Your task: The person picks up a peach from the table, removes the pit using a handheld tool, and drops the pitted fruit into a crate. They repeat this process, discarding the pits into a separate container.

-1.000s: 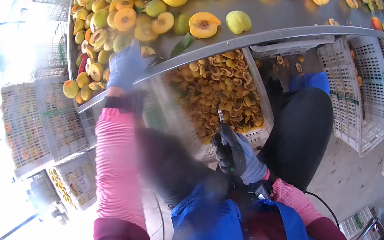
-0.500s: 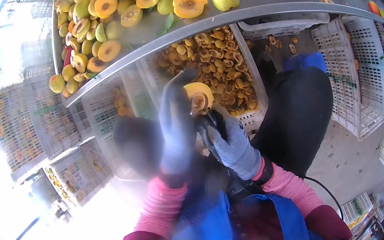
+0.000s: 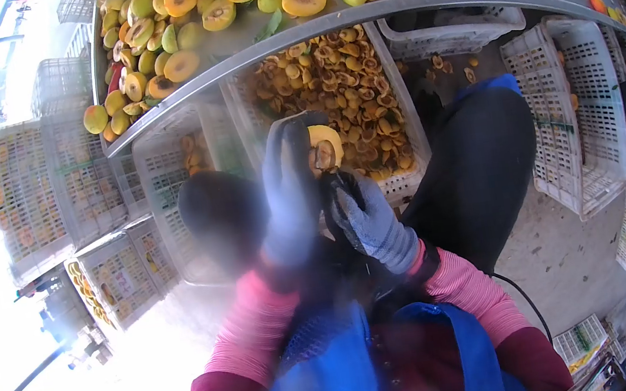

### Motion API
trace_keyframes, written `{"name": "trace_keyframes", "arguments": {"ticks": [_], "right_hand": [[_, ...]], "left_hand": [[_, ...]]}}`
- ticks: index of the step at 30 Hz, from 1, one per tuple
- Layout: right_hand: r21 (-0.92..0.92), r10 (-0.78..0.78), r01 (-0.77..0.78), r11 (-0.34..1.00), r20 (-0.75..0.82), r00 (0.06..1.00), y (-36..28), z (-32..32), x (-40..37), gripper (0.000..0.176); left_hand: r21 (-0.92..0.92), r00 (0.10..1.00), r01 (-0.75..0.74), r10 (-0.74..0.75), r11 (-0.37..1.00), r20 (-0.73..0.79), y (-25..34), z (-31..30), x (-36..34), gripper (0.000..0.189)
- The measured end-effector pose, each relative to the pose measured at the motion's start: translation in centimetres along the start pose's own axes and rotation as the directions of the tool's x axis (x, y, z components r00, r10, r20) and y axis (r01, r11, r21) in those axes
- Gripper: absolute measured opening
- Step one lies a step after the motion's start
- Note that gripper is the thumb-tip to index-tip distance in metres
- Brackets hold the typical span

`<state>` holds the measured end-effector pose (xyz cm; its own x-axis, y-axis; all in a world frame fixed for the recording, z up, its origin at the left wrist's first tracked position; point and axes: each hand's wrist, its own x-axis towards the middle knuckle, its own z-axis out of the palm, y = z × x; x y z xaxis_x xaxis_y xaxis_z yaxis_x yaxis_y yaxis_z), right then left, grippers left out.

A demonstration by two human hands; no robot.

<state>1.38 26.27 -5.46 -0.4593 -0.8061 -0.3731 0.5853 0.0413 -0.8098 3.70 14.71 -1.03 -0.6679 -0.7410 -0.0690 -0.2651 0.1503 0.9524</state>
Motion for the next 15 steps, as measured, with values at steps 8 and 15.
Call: {"name": "trace_keyframes", "arguments": {"ticks": [8,15], "right_hand": [[-0.410,-0.406,0.327,0.852,-0.120,0.906,0.2,0.6,-0.9,0.031],[-0.157,-0.129,0.120,0.980,-0.048,0.991,-0.3,-0.3,-0.8,0.031]], "left_hand": [[0.356,0.910,-0.369,0.412,0.858,-0.050,-1.3,0.8,-0.9,0.022],[0.168,0.968,-0.247,0.251,0.954,-0.007,-2.3,0.5,-1.1,0.020]]}}
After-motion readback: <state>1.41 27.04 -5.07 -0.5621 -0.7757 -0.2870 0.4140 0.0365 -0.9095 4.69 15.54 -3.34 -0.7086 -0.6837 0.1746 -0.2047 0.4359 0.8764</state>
